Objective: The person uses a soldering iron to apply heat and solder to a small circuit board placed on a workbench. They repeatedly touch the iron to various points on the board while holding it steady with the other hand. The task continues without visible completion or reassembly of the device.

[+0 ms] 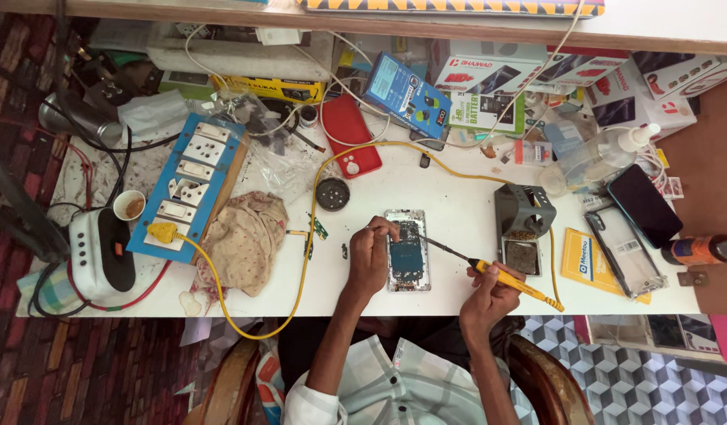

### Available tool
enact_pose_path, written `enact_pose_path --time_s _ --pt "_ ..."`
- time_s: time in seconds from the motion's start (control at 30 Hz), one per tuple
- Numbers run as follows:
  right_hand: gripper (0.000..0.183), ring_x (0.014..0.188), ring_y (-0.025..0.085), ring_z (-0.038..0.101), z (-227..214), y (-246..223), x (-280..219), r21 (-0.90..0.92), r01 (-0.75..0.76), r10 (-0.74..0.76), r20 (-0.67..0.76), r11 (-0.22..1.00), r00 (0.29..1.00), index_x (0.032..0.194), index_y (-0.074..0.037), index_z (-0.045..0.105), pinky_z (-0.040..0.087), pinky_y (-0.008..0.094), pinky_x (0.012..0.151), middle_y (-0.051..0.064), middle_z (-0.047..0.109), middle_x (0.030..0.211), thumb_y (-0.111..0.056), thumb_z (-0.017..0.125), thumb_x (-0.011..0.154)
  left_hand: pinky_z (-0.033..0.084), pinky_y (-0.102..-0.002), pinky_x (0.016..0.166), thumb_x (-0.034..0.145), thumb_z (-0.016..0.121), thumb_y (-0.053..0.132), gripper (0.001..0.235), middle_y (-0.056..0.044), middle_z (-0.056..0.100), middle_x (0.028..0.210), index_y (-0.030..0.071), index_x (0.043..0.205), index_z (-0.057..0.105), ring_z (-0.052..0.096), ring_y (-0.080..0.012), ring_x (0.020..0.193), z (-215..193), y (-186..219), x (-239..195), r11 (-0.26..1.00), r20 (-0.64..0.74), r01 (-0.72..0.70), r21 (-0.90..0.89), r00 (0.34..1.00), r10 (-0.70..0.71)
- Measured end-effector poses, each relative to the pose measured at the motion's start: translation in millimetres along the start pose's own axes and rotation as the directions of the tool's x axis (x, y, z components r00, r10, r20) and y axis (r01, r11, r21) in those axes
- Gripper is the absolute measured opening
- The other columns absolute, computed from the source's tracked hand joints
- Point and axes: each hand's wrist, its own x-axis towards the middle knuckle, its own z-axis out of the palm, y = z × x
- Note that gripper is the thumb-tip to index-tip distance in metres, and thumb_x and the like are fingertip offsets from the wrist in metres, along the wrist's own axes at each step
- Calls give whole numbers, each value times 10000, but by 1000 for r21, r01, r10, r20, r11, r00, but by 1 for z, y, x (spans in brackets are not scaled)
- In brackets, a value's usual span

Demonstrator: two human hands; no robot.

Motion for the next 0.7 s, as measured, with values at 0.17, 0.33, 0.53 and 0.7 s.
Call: enact_pose_path --time_s 0.17,0.33,0.53,0.7 --pt "234 752 144 646 0 -4 1 -31 -43 44 25 999 999 1146 42 490 513 250 691 141 648 887 -190 519 1125 527 -338 808 1152 352 342 489 -99 622 818 1 878 571 659 -207 815 0 2 -2 999 -5 -32 -5 999 32" --pt "198 769 138 644 0 -6 -1 21 -39 39 15 999 999 1151 28 477 502 254 708 137 640 883 -167 505 1128 529 -332 809 1151 358 329 468 -94 632 826 -1 897 572 655 -202 808 -1 2 -2 1000 -6 -17 -7 1000 17" --pt "165 692 106 552 -2 -1 2 49 -89 92 -52 995 994 1140 3 467 431 244 663 130 665 815 -160 486 1130 527 -321 787 1138 362 309 439 -82 624 799 12 905 587 635 -181 771 0 0 0 1000 -3 23 -16 1000 -23" --pt "173 663 94 533 -2 1 3 17 -118 118 -33 993 992 1131 2 484 431 236 648 120 680 792 -171 496 1124 519 -324 764 1134 362 307 432 -85 631 795 17 907 587 625 -181 759 0 0 0 998 -7 56 -7 998 -56"
